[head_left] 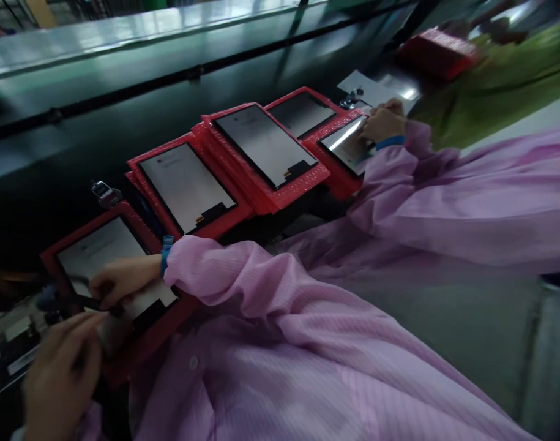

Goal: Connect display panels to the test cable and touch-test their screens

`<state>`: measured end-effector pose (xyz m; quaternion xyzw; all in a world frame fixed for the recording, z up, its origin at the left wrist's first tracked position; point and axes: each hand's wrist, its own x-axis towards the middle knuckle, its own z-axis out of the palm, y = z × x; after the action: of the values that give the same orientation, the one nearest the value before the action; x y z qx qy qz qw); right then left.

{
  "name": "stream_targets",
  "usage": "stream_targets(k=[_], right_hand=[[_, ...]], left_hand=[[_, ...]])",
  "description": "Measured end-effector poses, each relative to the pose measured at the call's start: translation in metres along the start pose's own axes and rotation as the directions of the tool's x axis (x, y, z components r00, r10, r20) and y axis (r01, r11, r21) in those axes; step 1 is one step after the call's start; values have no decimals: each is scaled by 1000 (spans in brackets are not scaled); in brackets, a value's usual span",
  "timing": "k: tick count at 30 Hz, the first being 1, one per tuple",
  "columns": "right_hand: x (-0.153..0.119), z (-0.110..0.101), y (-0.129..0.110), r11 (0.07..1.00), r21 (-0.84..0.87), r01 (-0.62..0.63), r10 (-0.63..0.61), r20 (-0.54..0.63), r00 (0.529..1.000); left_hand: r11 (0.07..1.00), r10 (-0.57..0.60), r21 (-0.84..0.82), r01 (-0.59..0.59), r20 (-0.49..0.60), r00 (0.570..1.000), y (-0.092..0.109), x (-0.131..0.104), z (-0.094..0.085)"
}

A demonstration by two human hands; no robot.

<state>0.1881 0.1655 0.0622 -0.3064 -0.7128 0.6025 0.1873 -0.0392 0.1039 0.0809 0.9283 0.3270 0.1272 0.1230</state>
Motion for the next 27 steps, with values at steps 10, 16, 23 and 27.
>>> stream_targets(k=[10, 16, 23, 27], right_hand=[[-3, 14, 4, 997, -65, 29, -38, -138, 990], [-8, 27, 18, 999, -27, 40, -44, -176, 983], [-19, 34, 21, 995, -17, 95, -96, -270, 958], [-23, 33, 21, 994, -45, 102, -110, -250, 962]], left_hand=[[965, -242, 34, 261, -270, 932, 45, -29, 46], [935, -342, -23, 354, -317, 885, 43, -48, 40], [936, -300, 34, 349, -439, 847, 67, -30, 71], [917, -184, 164, 363, -634, 751, 66, -28, 92]])
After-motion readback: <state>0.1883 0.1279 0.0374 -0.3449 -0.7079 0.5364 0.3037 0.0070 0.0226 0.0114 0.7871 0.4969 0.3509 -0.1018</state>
